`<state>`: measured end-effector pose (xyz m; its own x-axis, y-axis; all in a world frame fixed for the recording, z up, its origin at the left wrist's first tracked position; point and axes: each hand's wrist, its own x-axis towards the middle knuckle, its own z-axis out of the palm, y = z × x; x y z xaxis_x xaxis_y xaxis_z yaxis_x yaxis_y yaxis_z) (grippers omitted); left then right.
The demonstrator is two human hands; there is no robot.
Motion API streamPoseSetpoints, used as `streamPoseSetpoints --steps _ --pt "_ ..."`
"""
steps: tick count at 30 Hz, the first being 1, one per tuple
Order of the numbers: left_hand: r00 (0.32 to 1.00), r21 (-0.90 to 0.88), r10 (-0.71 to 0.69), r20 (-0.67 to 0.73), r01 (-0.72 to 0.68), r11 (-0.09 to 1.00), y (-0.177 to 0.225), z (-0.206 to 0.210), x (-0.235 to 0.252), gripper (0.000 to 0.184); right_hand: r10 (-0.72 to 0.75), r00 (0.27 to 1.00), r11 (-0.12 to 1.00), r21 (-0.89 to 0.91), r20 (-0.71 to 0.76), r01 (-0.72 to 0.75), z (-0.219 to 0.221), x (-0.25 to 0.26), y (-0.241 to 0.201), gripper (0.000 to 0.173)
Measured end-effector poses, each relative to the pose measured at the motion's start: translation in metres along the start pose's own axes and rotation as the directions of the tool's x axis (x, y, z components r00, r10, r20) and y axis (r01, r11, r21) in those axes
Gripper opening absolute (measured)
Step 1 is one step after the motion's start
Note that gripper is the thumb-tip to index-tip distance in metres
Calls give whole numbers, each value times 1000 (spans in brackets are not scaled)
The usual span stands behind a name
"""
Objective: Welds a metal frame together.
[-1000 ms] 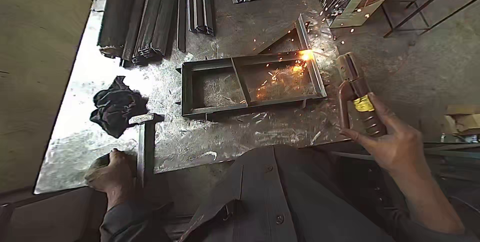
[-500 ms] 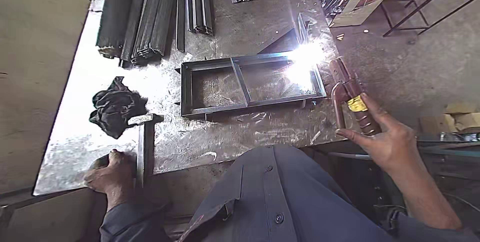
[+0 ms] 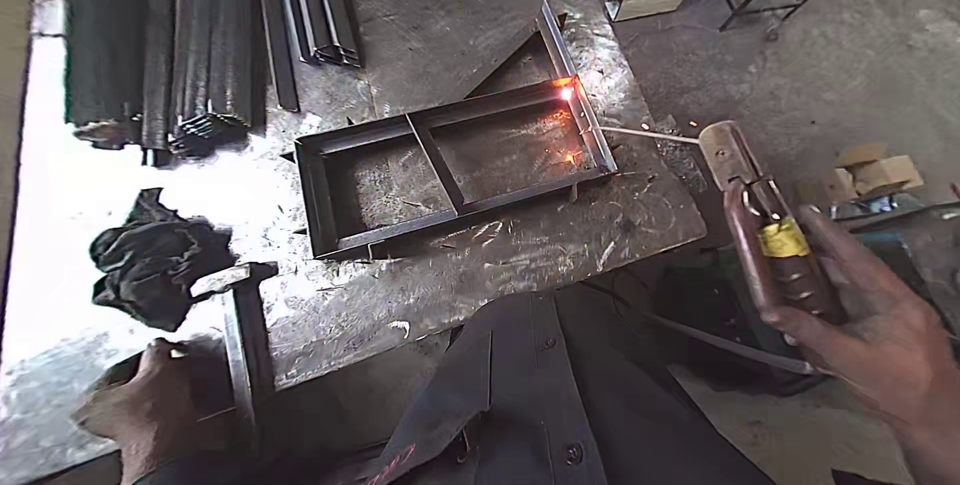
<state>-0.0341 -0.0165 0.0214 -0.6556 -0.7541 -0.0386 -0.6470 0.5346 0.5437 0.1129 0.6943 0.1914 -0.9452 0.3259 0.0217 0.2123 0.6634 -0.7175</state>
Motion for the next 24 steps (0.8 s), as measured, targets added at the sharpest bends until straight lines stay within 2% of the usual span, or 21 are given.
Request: streamPoseSetpoints --steps 2,5,7,10,11,14,17,24 --pt "997 -7 63 -47 -63 998 9 6 13 56 63 998 997 33 23 -64 -8 -20 2 114" --pt "952 -94 291 -100 -300 949 23 19 44 74 107 994 992 59 20 -108 -9 -46 0 120" --pt "917 -20 396 -50 -397 917 45 29 63 83 112 994 992 60 7 -112 -6 -56 -7 115" --pt "842 134 518 152 -537 833 49 56 110 68 122 992 993 -7 -25 -122 0 -66 -21 108" --pt "835 167 514 198 -545 821 50 64 122 64 124 992 992 -29 -32 -125 2 -67 -25 107" --pt "866 131 461 193 -488 863 55 69 138 57 135 990 990 -40 -39 -137 10 -67 -32 105" --pt "841 44 496 217 -516 856 48 66 145 52 121 991 992 -28 -49 -123 16 -65 -33 104" --pt "847 14 492 200 -505 863 51 66 143 55 133 989 991 -18 -68 -134 20 -59 -33 103"
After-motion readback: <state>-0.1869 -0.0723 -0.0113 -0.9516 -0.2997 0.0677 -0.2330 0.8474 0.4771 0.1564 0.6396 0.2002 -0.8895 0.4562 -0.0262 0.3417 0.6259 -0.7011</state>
